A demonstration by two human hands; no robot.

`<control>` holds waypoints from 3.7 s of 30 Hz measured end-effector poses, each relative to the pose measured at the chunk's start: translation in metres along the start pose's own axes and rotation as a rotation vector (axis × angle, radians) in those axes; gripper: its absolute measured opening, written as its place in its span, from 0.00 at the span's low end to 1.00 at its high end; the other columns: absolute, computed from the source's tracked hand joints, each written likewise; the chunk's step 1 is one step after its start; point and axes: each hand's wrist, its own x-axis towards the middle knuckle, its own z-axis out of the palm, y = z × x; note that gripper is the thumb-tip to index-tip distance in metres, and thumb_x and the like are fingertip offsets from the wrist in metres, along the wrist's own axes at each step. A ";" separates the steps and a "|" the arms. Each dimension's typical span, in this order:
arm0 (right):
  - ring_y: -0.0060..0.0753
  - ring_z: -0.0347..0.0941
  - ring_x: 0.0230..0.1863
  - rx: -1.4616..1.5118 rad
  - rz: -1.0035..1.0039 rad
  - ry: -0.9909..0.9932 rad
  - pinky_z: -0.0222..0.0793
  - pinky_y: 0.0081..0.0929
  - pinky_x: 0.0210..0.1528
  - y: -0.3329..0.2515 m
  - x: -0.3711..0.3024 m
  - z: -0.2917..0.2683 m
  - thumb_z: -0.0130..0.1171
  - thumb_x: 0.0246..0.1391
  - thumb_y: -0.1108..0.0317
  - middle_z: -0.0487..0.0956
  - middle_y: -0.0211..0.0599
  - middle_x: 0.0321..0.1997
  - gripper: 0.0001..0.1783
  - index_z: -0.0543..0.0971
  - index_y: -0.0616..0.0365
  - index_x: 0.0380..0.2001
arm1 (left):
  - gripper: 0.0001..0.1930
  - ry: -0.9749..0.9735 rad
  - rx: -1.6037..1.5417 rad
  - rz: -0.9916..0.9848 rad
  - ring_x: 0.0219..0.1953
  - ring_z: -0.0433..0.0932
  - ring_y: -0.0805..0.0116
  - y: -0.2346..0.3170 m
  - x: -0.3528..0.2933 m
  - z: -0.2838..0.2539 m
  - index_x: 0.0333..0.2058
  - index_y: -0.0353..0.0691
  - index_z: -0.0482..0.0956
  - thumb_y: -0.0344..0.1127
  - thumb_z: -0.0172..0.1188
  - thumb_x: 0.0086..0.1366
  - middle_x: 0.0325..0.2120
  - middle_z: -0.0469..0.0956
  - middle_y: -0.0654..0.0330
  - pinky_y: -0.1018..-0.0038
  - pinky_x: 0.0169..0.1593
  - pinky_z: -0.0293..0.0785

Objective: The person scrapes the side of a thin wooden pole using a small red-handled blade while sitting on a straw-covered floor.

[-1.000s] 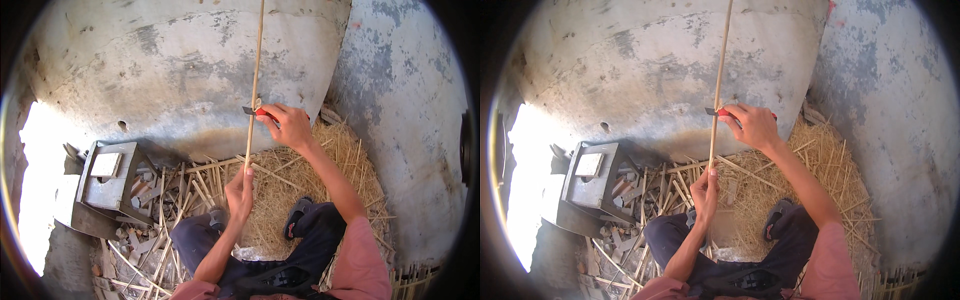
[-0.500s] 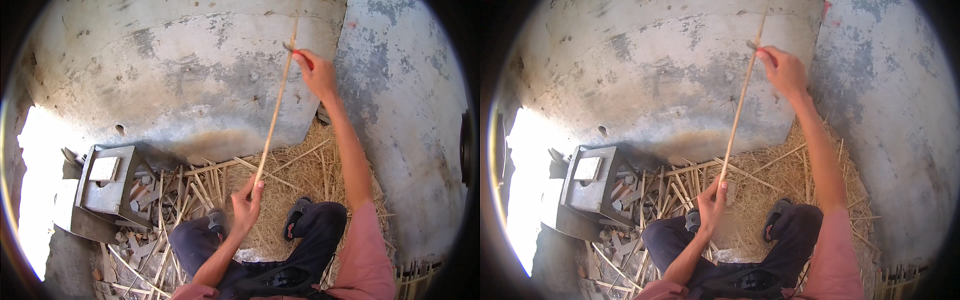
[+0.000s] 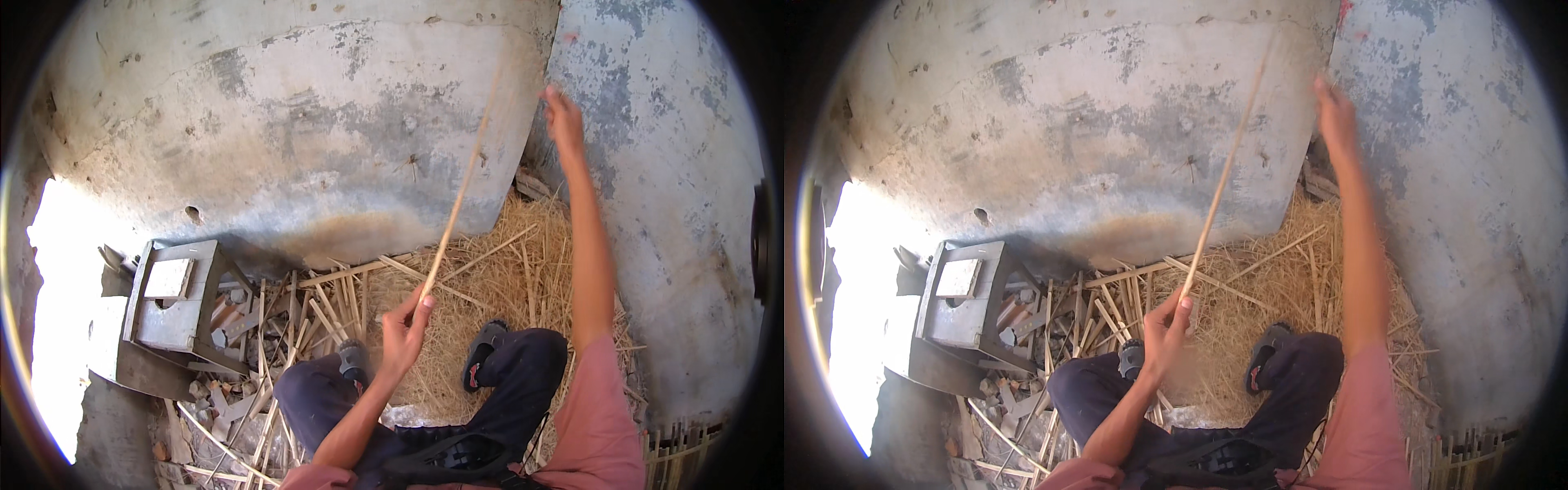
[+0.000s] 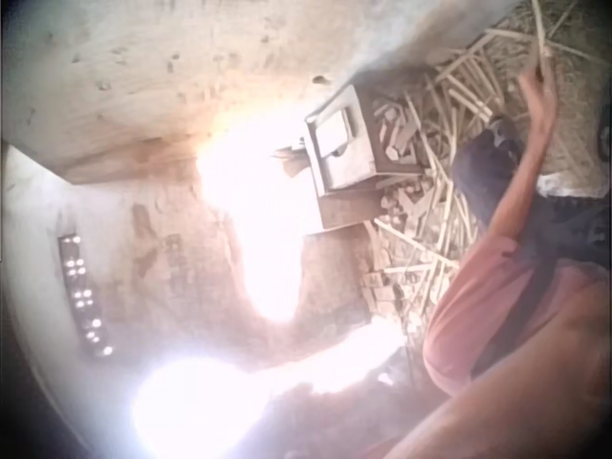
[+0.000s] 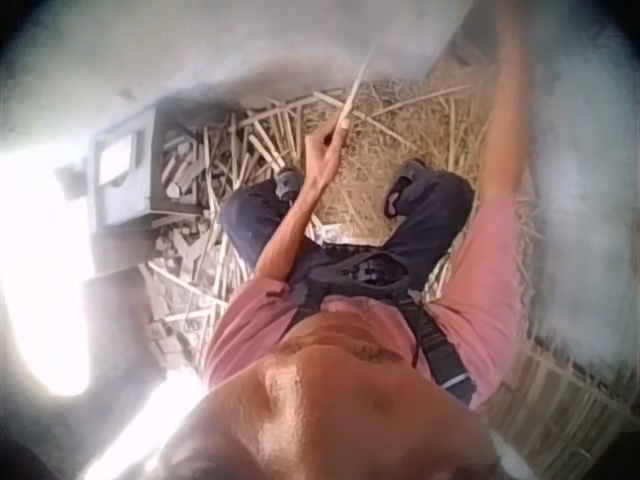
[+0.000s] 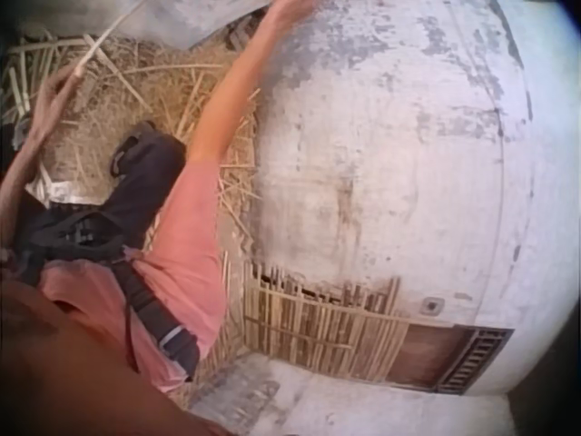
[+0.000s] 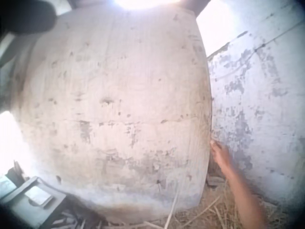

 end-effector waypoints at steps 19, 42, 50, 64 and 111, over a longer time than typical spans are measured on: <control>0.25 0.78 0.37 -0.102 0.065 -0.772 0.72 0.29 0.41 0.093 -0.209 0.038 0.62 0.71 0.56 0.82 0.35 0.39 0.23 0.73 0.59 0.60 | 0.25 -0.239 -0.369 -0.203 0.18 0.59 0.86 0.024 0.010 -0.008 0.69 0.37 0.71 0.42 0.57 0.80 0.22 0.69 0.73 0.83 0.22 0.52; 0.38 0.89 0.39 -0.040 -0.529 -0.672 0.83 0.34 0.39 0.020 -0.296 0.063 0.70 0.60 0.58 0.87 0.35 0.40 0.18 0.78 0.54 0.47 | 0.28 -0.089 -0.204 -0.069 0.43 0.74 0.82 0.013 0.013 -0.007 0.69 0.30 0.69 0.39 0.61 0.79 0.45 0.81 0.65 0.83 0.45 0.72; 0.35 0.85 0.31 -0.005 -0.600 -0.597 0.78 0.34 0.32 0.017 -0.298 0.065 0.73 0.59 0.54 0.83 0.32 0.33 0.15 0.83 0.52 0.38 | 0.26 -0.068 -0.040 -0.002 0.34 0.70 0.85 0.018 0.012 -0.007 0.68 0.35 0.72 0.40 0.62 0.78 0.36 0.80 0.70 0.82 0.37 0.68; 0.31 0.79 0.24 -0.031 -0.700 -0.438 0.72 0.31 0.24 0.018 -0.303 0.072 0.74 0.56 0.59 0.80 0.29 0.29 0.11 0.84 0.52 0.36 | 0.34 -0.042 0.130 0.100 0.24 0.59 0.81 0.020 0.012 -0.007 0.56 0.36 0.78 0.49 0.82 0.58 0.20 0.60 0.72 0.78 0.27 0.60; 0.41 0.85 0.31 -0.032 -0.653 -0.707 0.79 0.33 0.30 0.002 -0.299 0.058 0.71 0.58 0.70 0.86 0.38 0.40 0.20 0.84 0.53 0.54 | 0.20 0.110 0.181 0.090 0.33 0.71 0.83 0.005 0.014 -0.014 0.59 0.32 0.81 0.41 0.63 0.77 0.33 0.82 0.67 0.80 0.35 0.70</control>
